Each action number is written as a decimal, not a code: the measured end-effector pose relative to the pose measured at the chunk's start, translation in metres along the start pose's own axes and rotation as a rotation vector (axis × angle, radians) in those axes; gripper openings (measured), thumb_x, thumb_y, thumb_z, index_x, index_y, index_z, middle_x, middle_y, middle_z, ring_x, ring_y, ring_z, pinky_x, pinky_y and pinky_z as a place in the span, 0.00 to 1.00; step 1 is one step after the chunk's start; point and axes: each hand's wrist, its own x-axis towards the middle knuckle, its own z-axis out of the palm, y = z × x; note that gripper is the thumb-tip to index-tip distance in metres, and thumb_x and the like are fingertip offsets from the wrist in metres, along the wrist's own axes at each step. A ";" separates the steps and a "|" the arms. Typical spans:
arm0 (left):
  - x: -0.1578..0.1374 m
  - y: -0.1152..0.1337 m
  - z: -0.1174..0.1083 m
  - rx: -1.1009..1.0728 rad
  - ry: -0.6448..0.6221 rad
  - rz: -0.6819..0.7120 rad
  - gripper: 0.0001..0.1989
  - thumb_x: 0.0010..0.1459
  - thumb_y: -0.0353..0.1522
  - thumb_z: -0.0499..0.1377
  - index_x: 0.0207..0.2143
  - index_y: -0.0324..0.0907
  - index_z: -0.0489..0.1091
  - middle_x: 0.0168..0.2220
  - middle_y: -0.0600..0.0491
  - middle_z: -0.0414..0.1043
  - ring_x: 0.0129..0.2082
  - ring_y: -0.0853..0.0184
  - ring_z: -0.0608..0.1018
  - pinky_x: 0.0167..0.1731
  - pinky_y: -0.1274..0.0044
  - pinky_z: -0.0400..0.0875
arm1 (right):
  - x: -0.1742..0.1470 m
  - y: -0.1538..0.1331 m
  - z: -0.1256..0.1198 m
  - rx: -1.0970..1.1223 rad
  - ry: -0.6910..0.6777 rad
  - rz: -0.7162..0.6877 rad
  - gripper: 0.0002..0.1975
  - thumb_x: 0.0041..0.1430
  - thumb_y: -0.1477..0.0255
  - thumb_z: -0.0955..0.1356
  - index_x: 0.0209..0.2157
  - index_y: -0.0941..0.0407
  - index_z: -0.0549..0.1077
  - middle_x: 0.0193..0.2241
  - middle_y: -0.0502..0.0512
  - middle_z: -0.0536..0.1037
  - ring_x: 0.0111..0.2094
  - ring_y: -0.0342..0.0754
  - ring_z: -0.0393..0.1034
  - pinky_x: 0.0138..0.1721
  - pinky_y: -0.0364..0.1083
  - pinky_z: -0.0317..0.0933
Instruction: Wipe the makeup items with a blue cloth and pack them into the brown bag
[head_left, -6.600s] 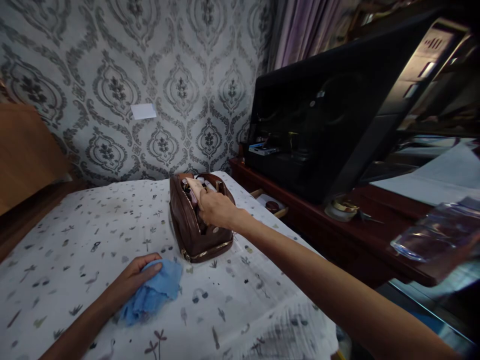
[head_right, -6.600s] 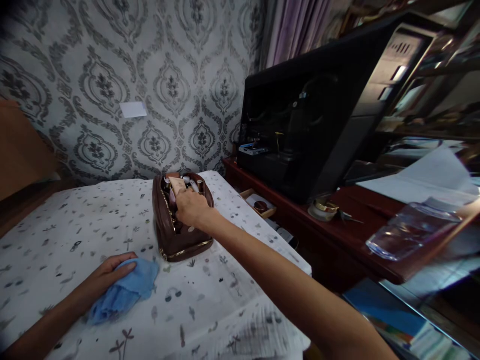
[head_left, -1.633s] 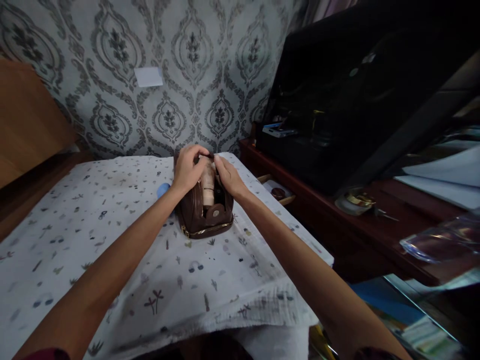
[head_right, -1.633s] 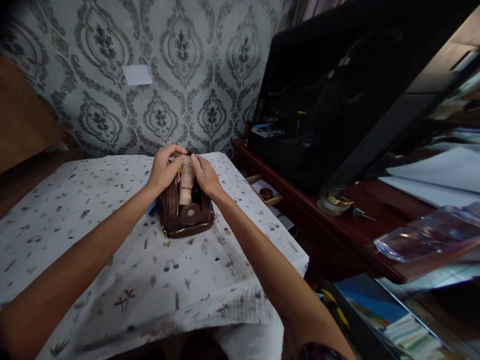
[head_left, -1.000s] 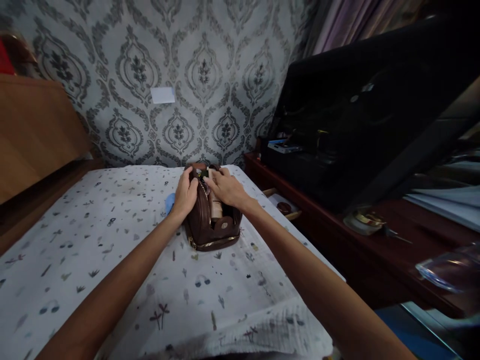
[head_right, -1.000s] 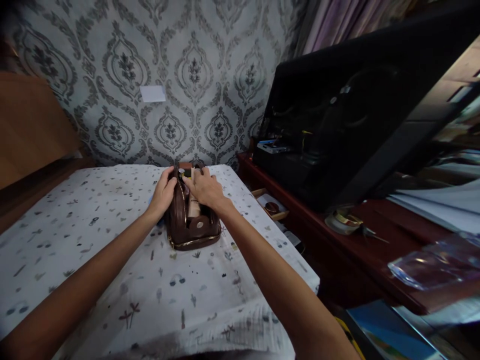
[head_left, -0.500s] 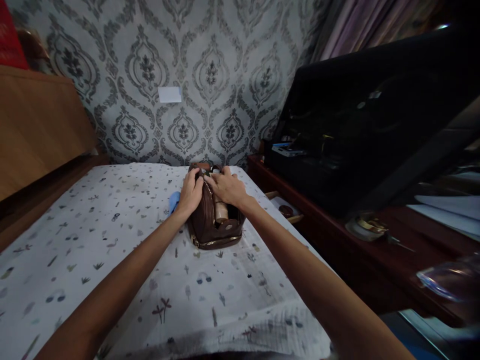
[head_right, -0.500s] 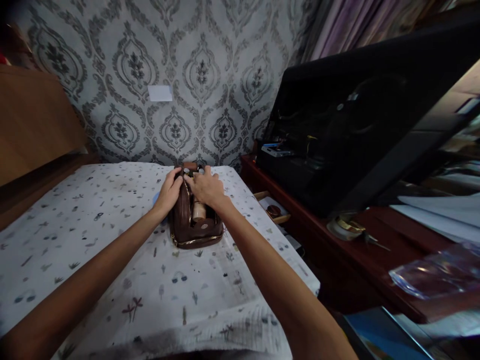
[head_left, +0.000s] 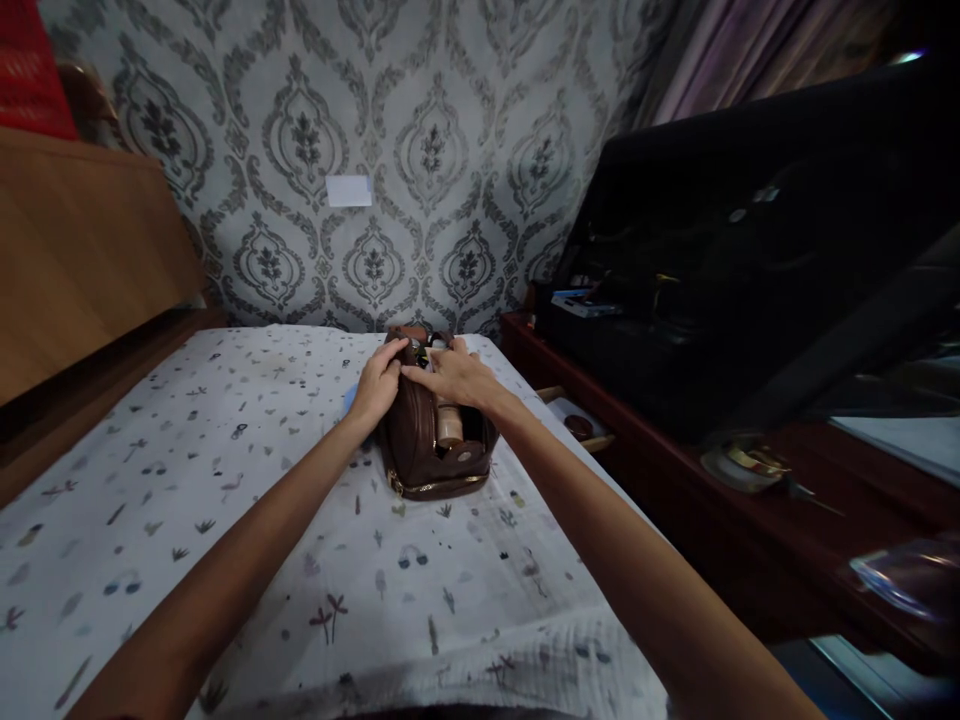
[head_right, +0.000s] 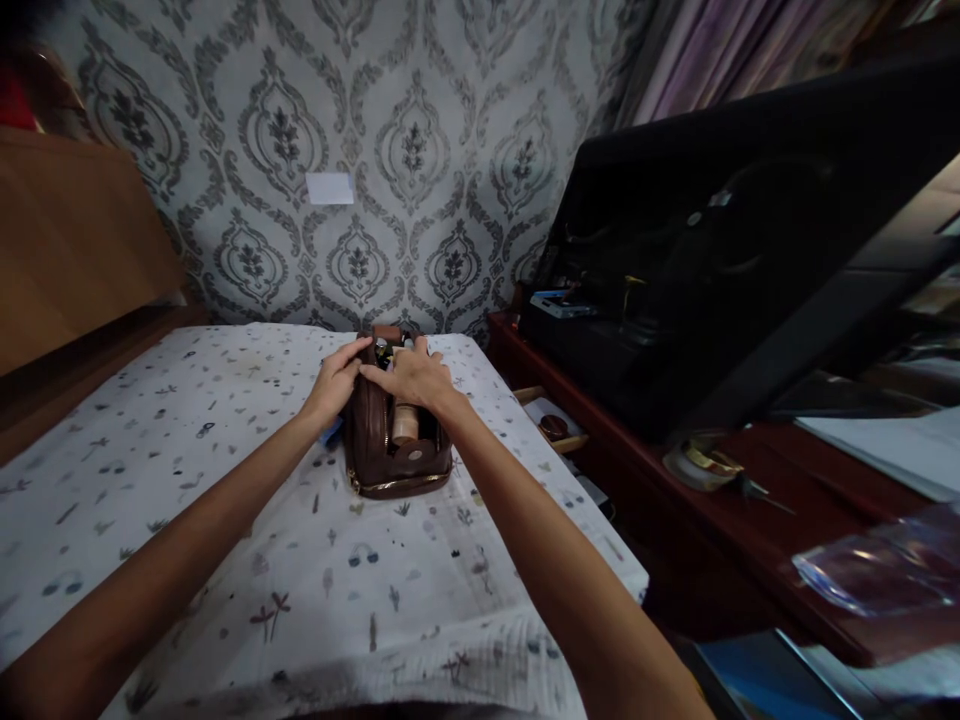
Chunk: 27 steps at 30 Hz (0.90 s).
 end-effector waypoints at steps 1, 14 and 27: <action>0.002 -0.001 -0.004 0.020 -0.021 0.000 0.28 0.58 0.26 0.47 0.58 0.42 0.71 0.63 0.50 0.70 0.64 0.65 0.69 0.67 0.69 0.60 | 0.000 -0.001 0.000 -0.005 -0.004 0.008 0.31 0.63 0.45 0.63 0.55 0.52 0.75 0.59 0.68 0.66 0.56 0.72 0.65 0.54 0.65 0.61; -0.047 -0.063 -0.050 0.660 -0.478 -0.160 0.26 0.52 0.24 0.57 0.55 0.44 0.70 0.52 0.46 0.76 0.53 0.57 0.76 0.53 0.69 0.71 | -0.004 0.002 0.005 -0.103 0.037 0.022 0.28 0.65 0.47 0.60 0.55 0.50 0.73 0.59 0.64 0.64 0.57 0.68 0.66 0.53 0.62 0.64; -0.030 -0.090 -0.163 0.983 -0.679 -0.359 0.34 0.54 0.36 0.59 0.64 0.43 0.64 0.65 0.37 0.65 0.62 0.45 0.69 0.53 0.62 0.70 | -0.008 0.001 0.005 -0.119 0.071 0.002 0.29 0.66 0.47 0.60 0.55 0.52 0.73 0.57 0.64 0.65 0.57 0.68 0.66 0.51 0.59 0.65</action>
